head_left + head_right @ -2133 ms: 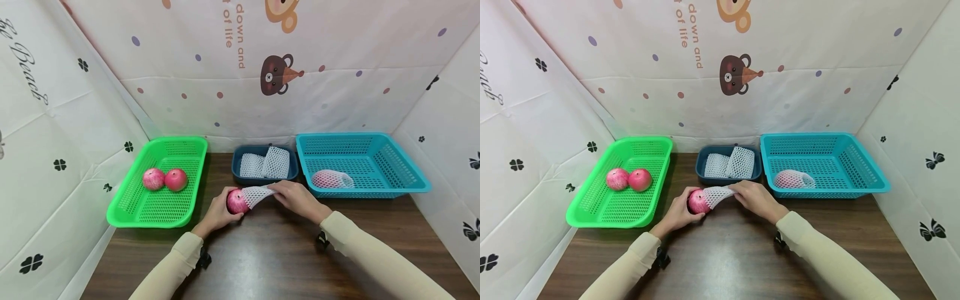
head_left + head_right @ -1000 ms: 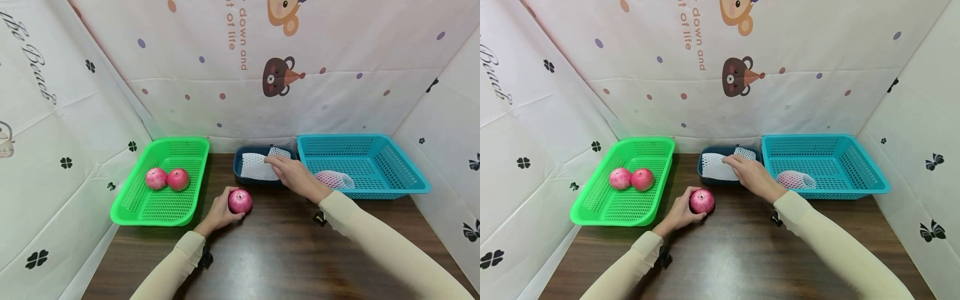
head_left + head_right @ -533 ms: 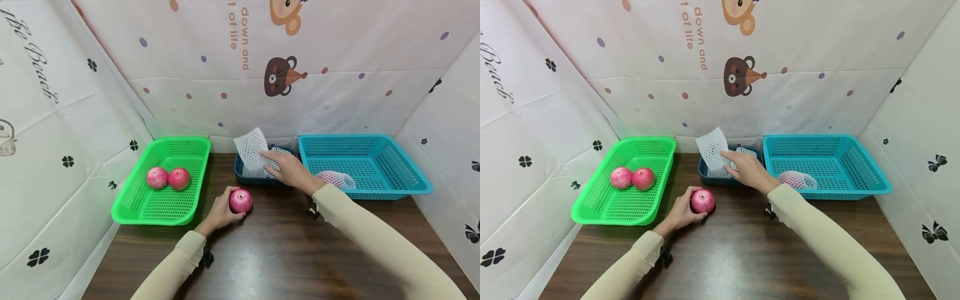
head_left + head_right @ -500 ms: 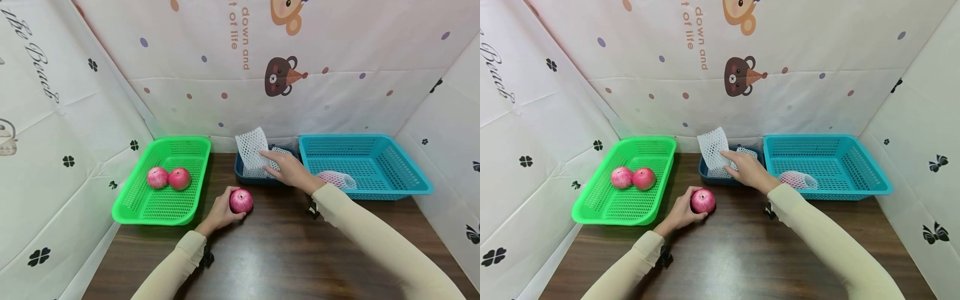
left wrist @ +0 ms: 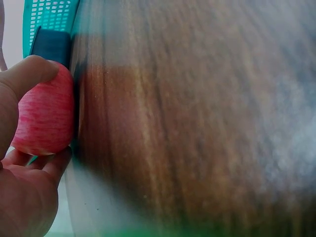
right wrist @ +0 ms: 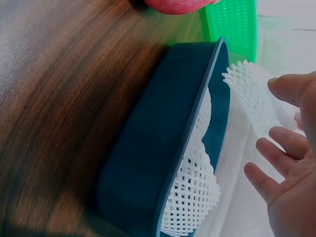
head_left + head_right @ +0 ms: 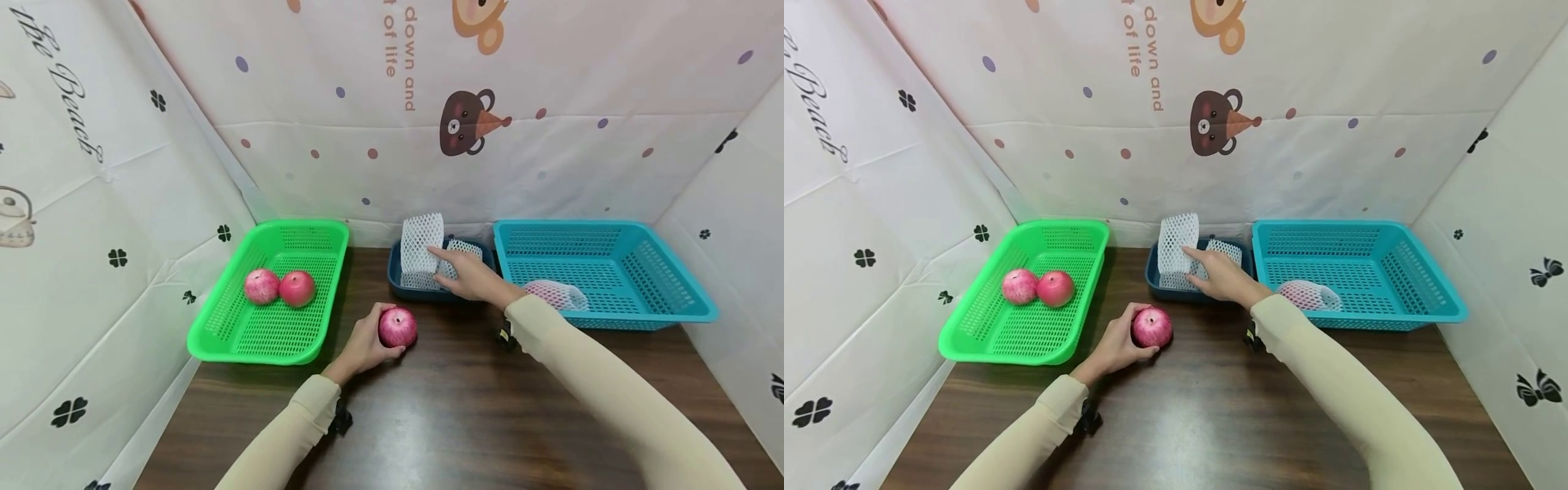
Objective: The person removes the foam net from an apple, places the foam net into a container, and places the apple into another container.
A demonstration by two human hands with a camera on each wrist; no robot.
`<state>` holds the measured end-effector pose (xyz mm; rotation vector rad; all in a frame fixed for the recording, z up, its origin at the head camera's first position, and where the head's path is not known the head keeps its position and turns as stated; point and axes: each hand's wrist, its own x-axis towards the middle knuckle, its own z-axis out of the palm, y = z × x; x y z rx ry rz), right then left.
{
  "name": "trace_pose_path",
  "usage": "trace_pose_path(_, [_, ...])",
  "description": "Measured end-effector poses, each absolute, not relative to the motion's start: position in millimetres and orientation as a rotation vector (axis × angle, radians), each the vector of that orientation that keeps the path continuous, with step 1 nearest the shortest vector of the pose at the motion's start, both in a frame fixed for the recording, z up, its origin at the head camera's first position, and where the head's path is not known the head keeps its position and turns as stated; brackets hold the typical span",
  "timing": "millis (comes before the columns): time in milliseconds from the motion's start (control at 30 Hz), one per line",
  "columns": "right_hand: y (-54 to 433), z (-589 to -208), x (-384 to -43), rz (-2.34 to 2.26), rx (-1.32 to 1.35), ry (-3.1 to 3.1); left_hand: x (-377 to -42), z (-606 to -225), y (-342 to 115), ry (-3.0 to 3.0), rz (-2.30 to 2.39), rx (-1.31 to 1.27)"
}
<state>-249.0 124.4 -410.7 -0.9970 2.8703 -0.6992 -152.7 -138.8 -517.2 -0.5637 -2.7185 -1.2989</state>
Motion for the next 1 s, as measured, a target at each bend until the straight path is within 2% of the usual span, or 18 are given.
trace_pose_path(633, [111.2,-425.0,-264.1,-0.640,-0.916,2.740,-154.8,-519.2,-139.8,-2.715,-1.292,-0.586])
trace_pose_path(1000, [111.0,-434.6,-268.1,-0.614,-1.025,2.778,-154.4,-518.5,-139.5,-2.722,-1.296,-0.579])
